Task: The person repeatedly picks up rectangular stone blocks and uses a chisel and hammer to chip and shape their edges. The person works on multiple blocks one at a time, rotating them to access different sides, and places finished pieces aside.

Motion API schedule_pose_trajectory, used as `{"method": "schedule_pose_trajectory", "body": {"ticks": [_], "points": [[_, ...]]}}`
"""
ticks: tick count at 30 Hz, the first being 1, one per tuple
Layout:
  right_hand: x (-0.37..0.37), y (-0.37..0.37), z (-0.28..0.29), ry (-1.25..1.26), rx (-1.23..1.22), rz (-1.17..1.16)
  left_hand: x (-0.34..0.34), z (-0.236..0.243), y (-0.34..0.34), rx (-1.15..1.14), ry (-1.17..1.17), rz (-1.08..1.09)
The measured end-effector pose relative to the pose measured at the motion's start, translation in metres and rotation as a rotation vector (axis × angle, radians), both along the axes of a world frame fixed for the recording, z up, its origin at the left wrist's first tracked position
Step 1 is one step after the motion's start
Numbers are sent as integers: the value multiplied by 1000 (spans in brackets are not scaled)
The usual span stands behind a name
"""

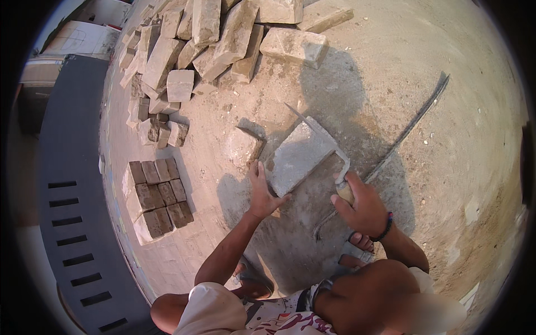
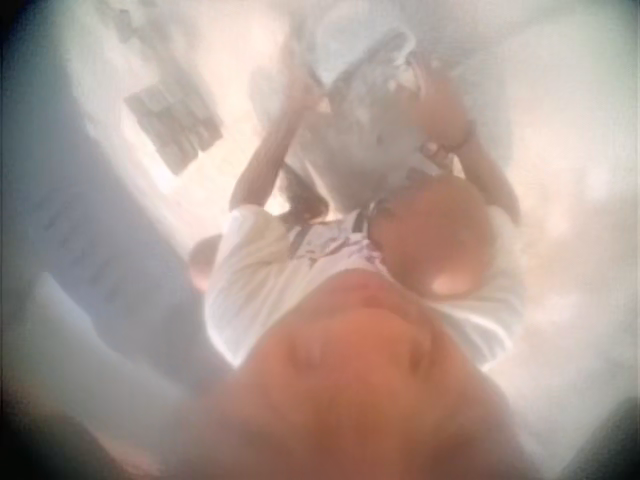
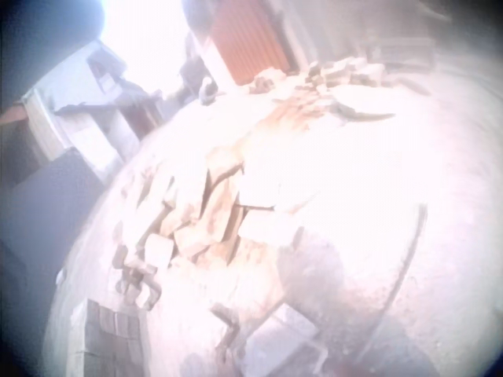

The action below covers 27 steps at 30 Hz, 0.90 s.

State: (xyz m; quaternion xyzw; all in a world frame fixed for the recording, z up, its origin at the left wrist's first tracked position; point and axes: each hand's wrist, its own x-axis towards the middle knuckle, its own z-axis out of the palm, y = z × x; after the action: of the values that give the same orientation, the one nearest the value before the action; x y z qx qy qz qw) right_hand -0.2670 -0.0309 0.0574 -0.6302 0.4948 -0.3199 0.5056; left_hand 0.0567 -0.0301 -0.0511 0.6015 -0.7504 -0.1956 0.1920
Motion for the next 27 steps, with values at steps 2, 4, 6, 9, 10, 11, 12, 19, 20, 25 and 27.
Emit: {"method": "schedule_pose_trajectory", "body": {"ticks": [2, 4, 6, 9, 10, 11, 12, 19, 20, 25, 27], "points": [[7, 2, -13, 119, 74, 32, -3, -14, 29, -15, 27, 172], [2, 4, -17, 162, 108, 40, -22, -16, 45, -6, 120, 324], [9, 9, -19, 242, 53, 107, -28, -21, 57, 1, 288, 419], [39, 22, -21, 490, -89, 357, -30, -32, 70, -39, 654, 634], [51, 25, -23, 612, -90, 478, -30, -34, 71, -38, 712, 700], [58, 27, -28, 735, -89, 598, -31, -35, 72, -42, 774, 763], [56, 17, -43, 801, -111, 538, -32, -29, 71, -23, 746, 818], [64, -29, -24, 799, -332, 476, -10, -22, 62, -65, 634, 863], [71, -15, -21, 767, -377, 572, -9, -23, 62, -44, 654, 888], [45, -42, -53, 922, -319, 397, -14, -18, 51, 3, 720, 909], [49, -39, -43, 905, -324, 412, -16, -20, 52, 11, 715, 922]]}}
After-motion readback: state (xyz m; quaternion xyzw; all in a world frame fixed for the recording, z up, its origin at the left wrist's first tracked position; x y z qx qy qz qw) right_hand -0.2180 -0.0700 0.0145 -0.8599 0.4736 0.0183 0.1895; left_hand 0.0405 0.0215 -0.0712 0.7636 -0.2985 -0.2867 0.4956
